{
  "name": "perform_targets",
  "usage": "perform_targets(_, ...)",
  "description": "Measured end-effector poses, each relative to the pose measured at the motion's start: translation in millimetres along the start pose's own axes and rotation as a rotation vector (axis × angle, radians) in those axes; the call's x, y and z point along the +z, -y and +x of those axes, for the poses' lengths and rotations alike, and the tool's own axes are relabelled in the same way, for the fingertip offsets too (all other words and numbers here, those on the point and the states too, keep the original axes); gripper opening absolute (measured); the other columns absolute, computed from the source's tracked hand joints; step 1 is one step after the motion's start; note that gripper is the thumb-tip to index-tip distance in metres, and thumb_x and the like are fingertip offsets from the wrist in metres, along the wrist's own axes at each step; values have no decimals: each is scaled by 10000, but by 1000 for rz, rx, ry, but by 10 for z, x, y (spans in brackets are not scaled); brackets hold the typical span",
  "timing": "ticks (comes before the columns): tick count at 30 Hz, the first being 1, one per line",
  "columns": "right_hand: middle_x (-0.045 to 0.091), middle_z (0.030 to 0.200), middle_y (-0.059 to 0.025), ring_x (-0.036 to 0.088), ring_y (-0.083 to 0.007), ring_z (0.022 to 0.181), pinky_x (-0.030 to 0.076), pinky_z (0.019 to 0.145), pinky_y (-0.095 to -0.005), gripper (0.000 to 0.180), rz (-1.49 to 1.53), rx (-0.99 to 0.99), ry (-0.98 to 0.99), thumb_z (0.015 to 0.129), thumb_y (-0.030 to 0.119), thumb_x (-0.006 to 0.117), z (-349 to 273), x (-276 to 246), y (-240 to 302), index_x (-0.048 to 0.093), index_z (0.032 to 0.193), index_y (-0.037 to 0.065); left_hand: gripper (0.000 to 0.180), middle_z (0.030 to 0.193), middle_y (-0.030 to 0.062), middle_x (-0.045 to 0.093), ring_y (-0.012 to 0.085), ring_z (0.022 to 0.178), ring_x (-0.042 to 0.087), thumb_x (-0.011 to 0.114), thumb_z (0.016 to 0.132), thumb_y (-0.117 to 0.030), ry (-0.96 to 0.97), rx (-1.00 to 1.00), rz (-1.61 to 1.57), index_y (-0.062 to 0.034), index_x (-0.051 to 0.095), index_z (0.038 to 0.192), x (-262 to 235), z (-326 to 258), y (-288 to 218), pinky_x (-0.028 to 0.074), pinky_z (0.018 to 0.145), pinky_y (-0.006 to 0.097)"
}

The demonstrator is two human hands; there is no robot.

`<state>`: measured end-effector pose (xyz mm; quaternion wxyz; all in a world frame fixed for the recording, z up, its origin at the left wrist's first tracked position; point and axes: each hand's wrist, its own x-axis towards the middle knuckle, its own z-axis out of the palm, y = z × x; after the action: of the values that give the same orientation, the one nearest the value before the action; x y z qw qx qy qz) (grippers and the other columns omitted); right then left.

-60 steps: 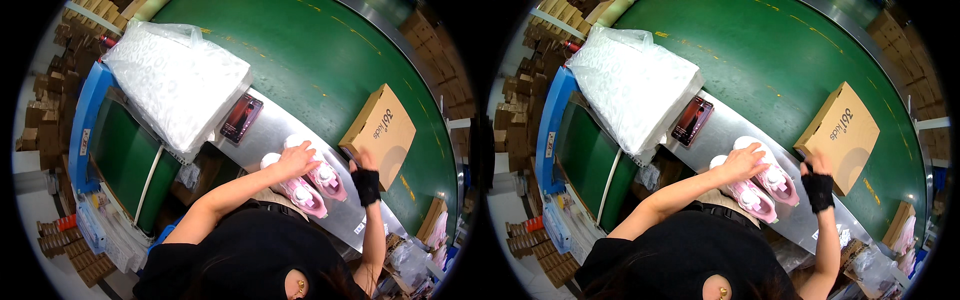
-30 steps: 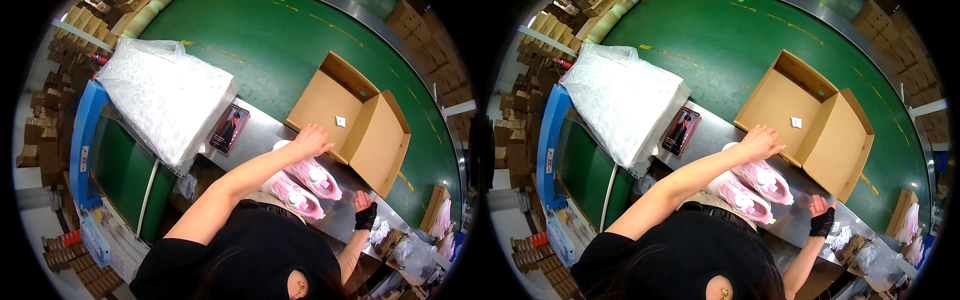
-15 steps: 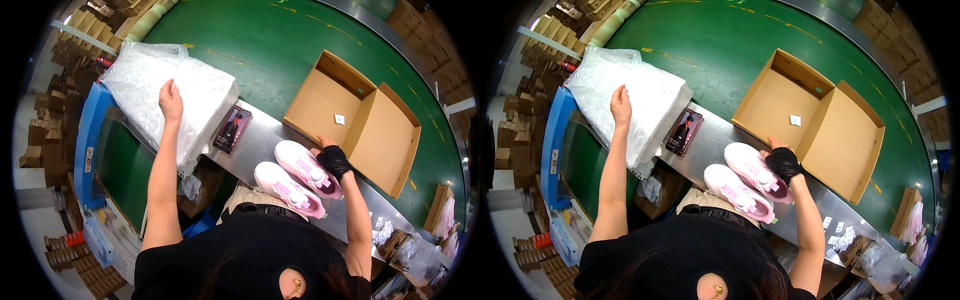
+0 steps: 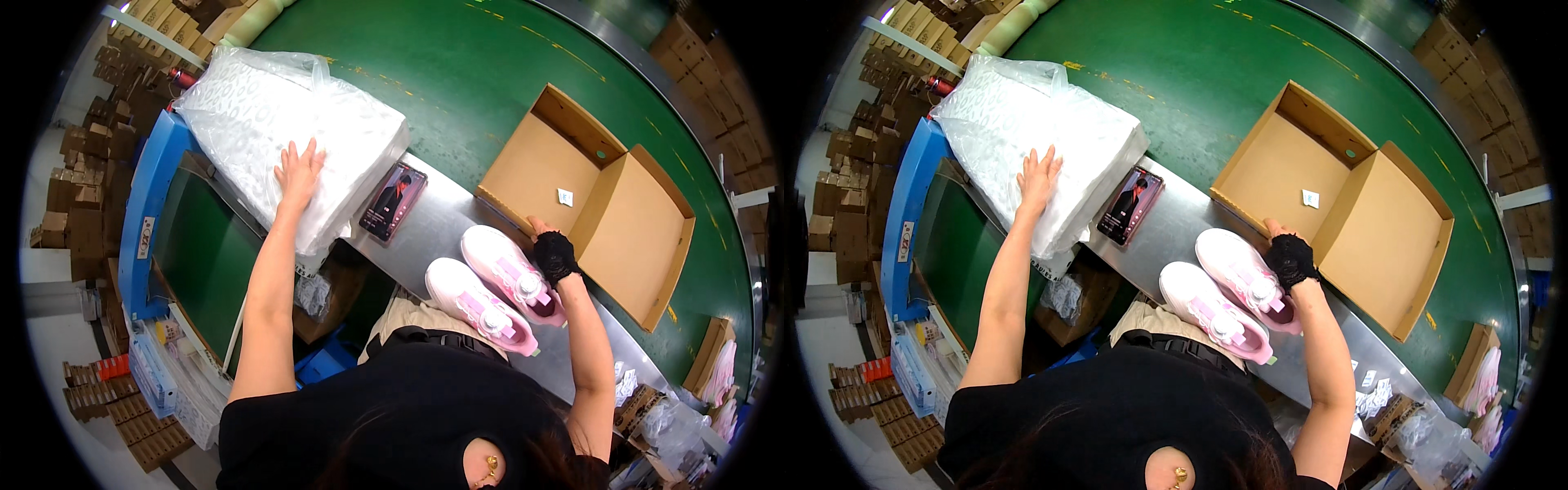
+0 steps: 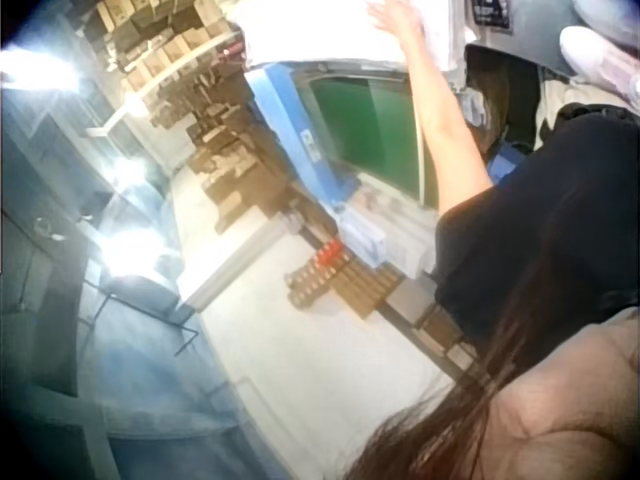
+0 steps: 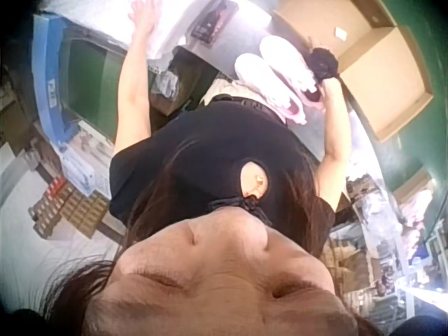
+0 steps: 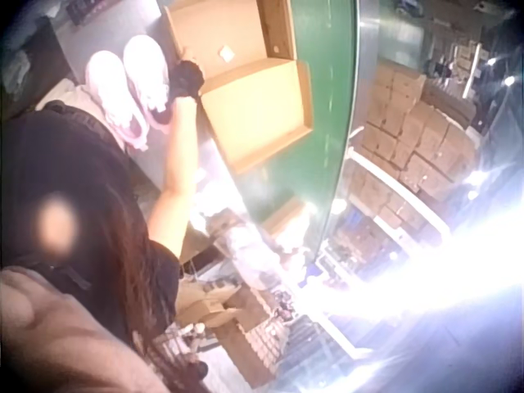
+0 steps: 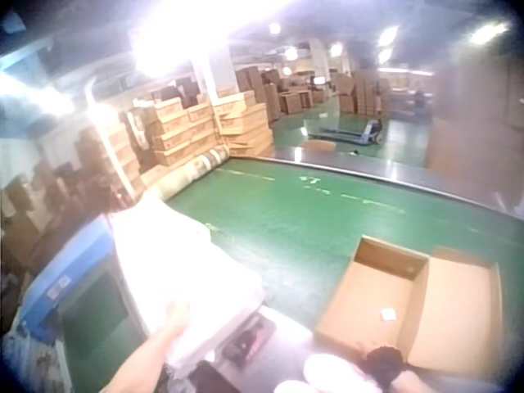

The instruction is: The person packs shoes into shoe boxes by hand, placing wrapping paper and shoes into each box, folding the paper around them, closing the lid, and moving the closed box onto the conveyor belt.

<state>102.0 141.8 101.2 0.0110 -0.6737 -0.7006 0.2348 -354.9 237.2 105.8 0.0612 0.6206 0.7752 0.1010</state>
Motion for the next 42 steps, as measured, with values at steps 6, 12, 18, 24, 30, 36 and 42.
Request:
perform_targets(6,576,819,-196,563,-366,785,449,667,-444,293,-76,9,-67,746,199,544,-10,118,-144,493,1026,127,277,1018,77,580,241,991,514,443,845,-347,-325,113,219,-169,605,983,99,108,-11,294,860,513)
perform_targets(12,576,767,-180,569,-350,752,451,643,-428,252,-92,-65,-164,770,115,454,-39,138,-86,502,1018,126,238,737,125,604,313,729,578,419,851,-279,-386,35,127,-134,589,770,-72,287,97,423,655,428)
perform_targets(18,578,772,-182,573,-345,743,456,640,-418,241,-101,-58,-173,785,98,416,-15,151,-78,506,1007,128,230,764,180,586,377,719,559,384,881,-254,-705,78,18,-92,543,843,-1172,389,-123,429,584,455)
perform_targets(24,525,1042,-201,498,-343,988,406,822,-410,496,-29,-15,-7,743,213,564,-26,-20,48,402,1208,156,132,591,27,519,117,494,487,462,865,-132,-640,422,-485,-27,542,862,-1896,-61,-1282,387,470,256)
perform_targets(30,502,1049,-176,476,-291,991,379,861,-370,526,690,-559,-379,705,273,679,-315,-767,838,458,1114,27,118,687,16,493,71,574,441,425,861,-81,-158,757,-943,-7,515,885,-1413,-397,-2682,369,493,228)
perform_targets(36,613,818,-113,559,-222,777,431,705,-340,169,730,130,-1029,796,92,542,11,-916,37,587,907,-27,496,1033,174,526,275,980,511,575,801,-279,-56,1226,-716,-14,384,1174,-865,-574,-3501,404,810,340)
perform_targets(42,571,975,-97,573,-173,762,460,533,-240,342,1254,324,-1587,757,79,592,-649,-1185,-1494,473,1078,78,566,1247,176,383,314,1185,330,549,778,-406,-134,1338,-109,-100,390,1227,-121,-275,-3065,237,960,495)
